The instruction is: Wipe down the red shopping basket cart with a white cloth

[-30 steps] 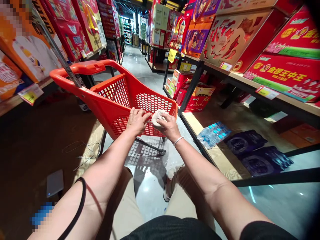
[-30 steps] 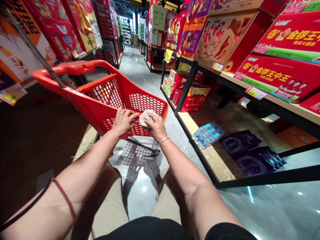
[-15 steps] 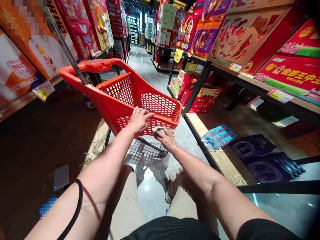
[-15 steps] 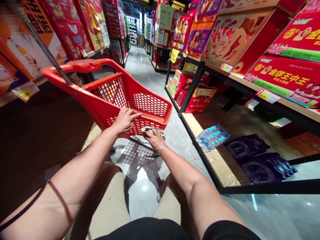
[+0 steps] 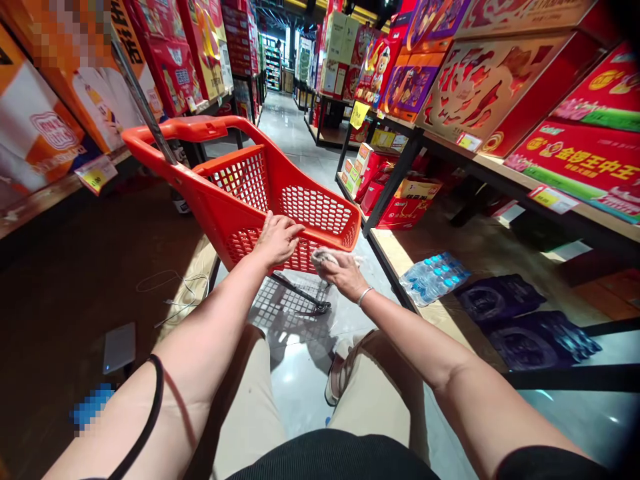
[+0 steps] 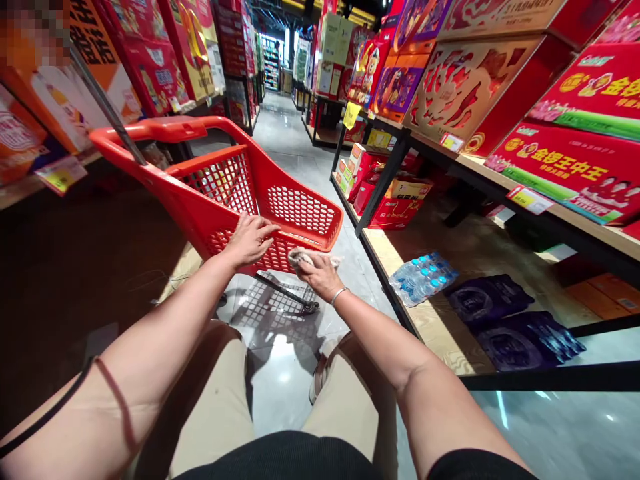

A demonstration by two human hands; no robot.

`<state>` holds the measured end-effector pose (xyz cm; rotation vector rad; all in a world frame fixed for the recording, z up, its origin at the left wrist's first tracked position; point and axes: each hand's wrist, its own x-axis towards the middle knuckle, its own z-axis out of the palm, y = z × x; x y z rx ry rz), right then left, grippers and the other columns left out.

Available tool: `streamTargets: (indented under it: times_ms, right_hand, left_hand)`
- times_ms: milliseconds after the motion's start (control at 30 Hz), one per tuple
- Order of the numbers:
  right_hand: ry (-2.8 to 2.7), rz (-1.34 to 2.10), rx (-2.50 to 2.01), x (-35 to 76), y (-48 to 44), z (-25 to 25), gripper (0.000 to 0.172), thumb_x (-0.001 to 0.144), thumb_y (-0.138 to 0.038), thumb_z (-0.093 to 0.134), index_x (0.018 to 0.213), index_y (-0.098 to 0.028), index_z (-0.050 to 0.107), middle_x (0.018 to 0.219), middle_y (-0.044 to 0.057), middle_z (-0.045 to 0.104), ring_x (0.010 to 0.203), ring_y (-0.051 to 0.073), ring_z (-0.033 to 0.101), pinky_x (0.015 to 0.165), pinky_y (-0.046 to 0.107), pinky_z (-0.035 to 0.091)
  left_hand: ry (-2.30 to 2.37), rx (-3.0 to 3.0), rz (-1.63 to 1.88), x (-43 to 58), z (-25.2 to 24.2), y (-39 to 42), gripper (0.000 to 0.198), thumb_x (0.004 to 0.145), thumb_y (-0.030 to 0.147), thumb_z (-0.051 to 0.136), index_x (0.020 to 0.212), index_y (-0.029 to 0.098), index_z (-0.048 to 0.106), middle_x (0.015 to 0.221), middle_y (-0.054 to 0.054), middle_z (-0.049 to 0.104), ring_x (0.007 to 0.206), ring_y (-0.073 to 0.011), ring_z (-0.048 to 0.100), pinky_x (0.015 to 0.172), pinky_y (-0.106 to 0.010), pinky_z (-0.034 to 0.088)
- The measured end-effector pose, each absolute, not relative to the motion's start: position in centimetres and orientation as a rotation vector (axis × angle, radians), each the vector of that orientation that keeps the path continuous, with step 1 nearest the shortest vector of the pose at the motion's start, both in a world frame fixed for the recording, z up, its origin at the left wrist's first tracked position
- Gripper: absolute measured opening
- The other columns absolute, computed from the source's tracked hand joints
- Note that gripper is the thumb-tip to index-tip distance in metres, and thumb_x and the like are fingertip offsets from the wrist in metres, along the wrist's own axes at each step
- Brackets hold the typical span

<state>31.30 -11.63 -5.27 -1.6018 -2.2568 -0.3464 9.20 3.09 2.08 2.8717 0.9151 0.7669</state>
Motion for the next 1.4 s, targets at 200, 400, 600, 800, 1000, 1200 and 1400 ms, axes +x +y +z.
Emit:
streamTargets:
  times_ms: [200,400,600,800,1000,1200,1400]
  right_hand:
    - [-2.28,-0.453,-1.641,30.1,-14.2,-5.3,0.021,0.096,-0.026,0.065,0.108,-0.035,0.079,0.12,0.003,0.07,0.12,0.025,0.053,0.1,0.042,0.047]
    - [-2.045,-0.435,-1.605,30.9,-11.4,0.5,0.044,0.098,-0.028,0.061,0.142,-0.03,0.061,0.151,0.005,0.053,0.13,0.026,0.049,0.113,0.045,0.041]
    - [-1.96,-0.184,-1.692,37.2,-10.6,-0.9,0.037,0.089,-0.026,0.065,0.126,-0.026,0.072,0.143,0.006,0.061,0.128,0.027,0.052,0.112,0.046,0.042]
    - [-1.666,-0.117,-1.907,36.1,-10.6,-1.2,0.041,0.083,-0.015,0.058,0.121,-0.021,0.074,0.139,0.011,0.059,0.117,0.028,0.056,0.103,0.044,0.045]
    - [-1.707,-0.155,-2.053,30.1,-12.8,0.0,0.044,0.088,-0.013,0.051,0.127,-0.022,0.069,0.135,0.012,0.059,0.108,0.027,0.055,0.095,0.04,0.043]
    - [-1.966,-0.163,-2.04,30.6,-15.0,1.5,0.043,0.087,-0.011,0.054,0.123,-0.026,0.07,0.132,0.007,0.063,0.1,0.026,0.052,0.086,0.037,0.043]
    - [-1.936,-0.196,-2.011,36.6,-10.8,1.3,0.051,0.085,-0.006,0.052,0.128,-0.027,0.07,0.141,0.005,0.06,0.12,0.029,0.047,0.104,0.045,0.039]
  left_hand:
    - [0.945,2.802,0.798,9.7,1.9,2.9,0.035,0.094,0.033,0.052,0.121,0.025,0.072,0.116,-0.008,0.065,0.132,-0.0309,0.049,0.126,-0.066,0.014]
    - [1.001,2.768,0.788,10.0,2.1,2.3,0.034,0.092,0.037,0.056,0.118,0.023,0.072,0.119,-0.009,0.068,0.146,-0.0352,0.039,0.127,-0.067,0.01]
    - [0.985,2.747,0.77,10.0,2.5,2.2,0.03,0.093,0.04,0.058,0.113,0.025,0.073,0.115,-0.009,0.07,0.151,-0.0369,0.035,0.125,-0.07,0.009]
    - [1.026,2.731,0.737,10.5,2.8,2.0,0.028,0.093,0.034,0.057,0.113,0.024,0.073,0.119,-0.01,0.07,0.154,-0.0371,0.028,0.124,-0.073,0.005]
    - [0.949,2.791,0.65,11.2,2.5,-0.1,0.034,0.092,0.045,0.064,0.124,0.039,0.071,0.13,-0.003,0.068,0.155,-0.0362,0.025,0.113,-0.079,-0.02]
    - [0.887,2.702,0.834,11.0,1.4,-0.2,0.027,0.097,0.05,0.058,0.095,0.034,0.08,0.117,-0.001,0.075,0.146,-0.0335,0.037,0.117,-0.07,-0.024]
    - [0.905,2.668,0.83,10.8,1.4,1.5,0.027,0.096,0.047,0.056,0.09,0.033,0.079,0.108,0.001,0.078,0.139,-0.0303,0.046,0.123,-0.069,-0.01]
